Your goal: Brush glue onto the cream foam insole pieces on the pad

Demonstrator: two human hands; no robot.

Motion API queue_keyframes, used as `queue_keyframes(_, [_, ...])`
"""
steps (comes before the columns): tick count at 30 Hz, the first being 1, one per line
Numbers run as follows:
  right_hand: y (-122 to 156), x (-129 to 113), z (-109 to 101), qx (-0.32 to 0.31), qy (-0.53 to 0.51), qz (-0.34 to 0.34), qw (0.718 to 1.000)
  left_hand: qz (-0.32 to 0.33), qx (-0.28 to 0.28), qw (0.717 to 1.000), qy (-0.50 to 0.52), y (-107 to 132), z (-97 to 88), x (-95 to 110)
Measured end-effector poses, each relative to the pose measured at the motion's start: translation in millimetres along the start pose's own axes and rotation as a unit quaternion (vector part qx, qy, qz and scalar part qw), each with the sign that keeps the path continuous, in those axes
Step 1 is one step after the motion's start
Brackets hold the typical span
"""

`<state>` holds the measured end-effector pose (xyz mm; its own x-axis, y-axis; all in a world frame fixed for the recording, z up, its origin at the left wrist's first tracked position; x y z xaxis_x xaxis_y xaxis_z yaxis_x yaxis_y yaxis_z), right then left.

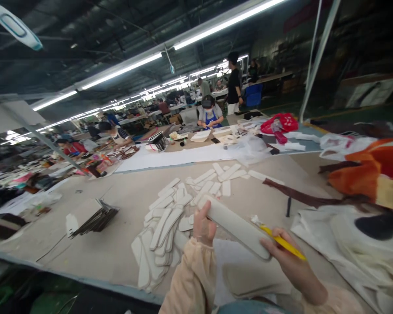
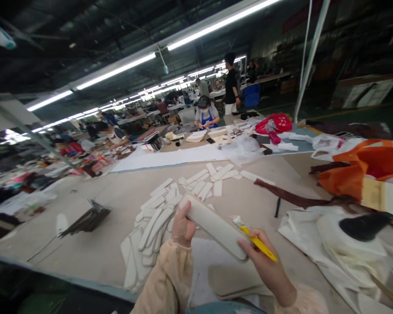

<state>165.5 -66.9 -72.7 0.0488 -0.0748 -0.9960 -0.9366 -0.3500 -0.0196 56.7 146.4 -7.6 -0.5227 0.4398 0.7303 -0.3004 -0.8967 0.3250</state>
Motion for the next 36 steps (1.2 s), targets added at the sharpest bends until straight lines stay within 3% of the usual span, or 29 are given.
queue_keyframes(5, [0,6,-1,-0.003,-0.01,-0.012,1.0,-0.007,-0.023,1.0,0.01,11,4.1,-3])
queue_keyframes(14, [7,-4,-1,0.018,0.021,-0.025,0.999,-0.004,0.097,0.995,0.015,1,-9.8,-4])
queue_keyframes(26, [14,1,2,-0.007,0.028,-0.06,0.998,0.006,0.12,0.993,0.003,-1,-15.0,-1])
queue_keyframes(31, [14,6,2,-0.002,0.018,-0.027,0.999,0.002,0.117,0.993,0.0,-6,-18.8,-2])
queue_keyframes(36, [15,4,7,-0.02,-0.055,0.013,0.998,-0.029,0.18,0.983,0.001,-18,-30.3,-4])
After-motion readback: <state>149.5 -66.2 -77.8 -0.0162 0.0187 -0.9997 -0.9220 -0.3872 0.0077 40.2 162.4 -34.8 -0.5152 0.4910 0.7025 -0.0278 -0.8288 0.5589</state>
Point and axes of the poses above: each hand's wrist, its own y-axis away from the middle knuckle, its own z-axis out of the palm, x = y × z, the point moved 4 cm from there along -y, towards the middle knuckle, and after that the axes turned 15 degrees about x, right-handed, at the moved point
